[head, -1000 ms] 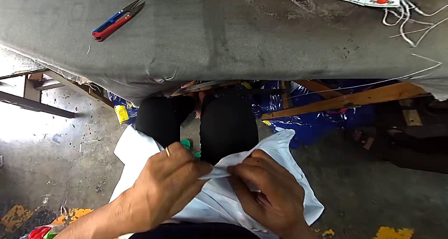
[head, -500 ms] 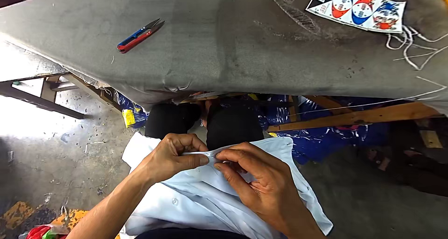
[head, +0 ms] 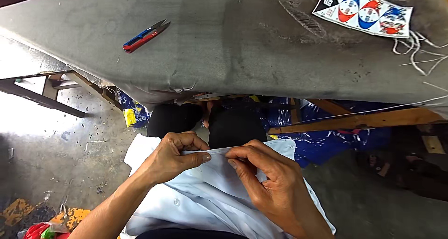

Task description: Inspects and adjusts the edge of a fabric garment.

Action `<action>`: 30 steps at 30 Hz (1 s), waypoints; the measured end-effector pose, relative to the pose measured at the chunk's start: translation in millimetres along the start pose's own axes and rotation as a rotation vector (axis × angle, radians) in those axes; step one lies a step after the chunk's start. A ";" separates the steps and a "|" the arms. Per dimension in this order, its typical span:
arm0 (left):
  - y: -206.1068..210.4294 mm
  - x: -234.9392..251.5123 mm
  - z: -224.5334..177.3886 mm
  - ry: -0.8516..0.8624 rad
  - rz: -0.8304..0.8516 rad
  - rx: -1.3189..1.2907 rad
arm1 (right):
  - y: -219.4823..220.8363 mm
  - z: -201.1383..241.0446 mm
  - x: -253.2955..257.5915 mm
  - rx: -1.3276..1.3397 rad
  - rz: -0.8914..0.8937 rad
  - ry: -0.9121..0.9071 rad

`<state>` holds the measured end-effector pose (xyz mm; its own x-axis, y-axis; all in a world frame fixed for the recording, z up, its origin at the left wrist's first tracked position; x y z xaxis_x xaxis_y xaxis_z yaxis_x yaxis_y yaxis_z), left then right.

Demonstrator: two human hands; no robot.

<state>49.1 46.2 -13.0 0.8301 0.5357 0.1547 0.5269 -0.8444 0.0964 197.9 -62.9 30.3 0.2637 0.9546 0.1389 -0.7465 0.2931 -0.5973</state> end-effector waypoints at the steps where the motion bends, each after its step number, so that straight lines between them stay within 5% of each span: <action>1: -0.4 0.0 0.2 -0.003 -0.001 0.001 | -3.4 -2.1 -0.4 0.006 -0.002 0.012; 9: 0.6 -0.2 1.1 0.006 -0.006 -0.013 | -0.5 -0.1 0.3 0.212 -0.011 -0.003; 30: 0.4 -1.8 -0.4 0.015 0.005 -0.004 | 11.5 -2.2 1.6 0.154 0.001 0.010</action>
<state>47.8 45.0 -12.8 0.8298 0.5316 0.1697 0.5223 -0.8470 0.0993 191.1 -58.2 21.9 0.2683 0.9545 0.1303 -0.8313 0.2978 -0.4694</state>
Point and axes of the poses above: each hand's wrist, its own x-axis towards the middle knuckle, its own y-axis out of the palm, z = x × y, the point moved 8 cm from there along x, towards the middle knuckle, and after that the axes turned 10 degrees about y, right-handed, at the moved point
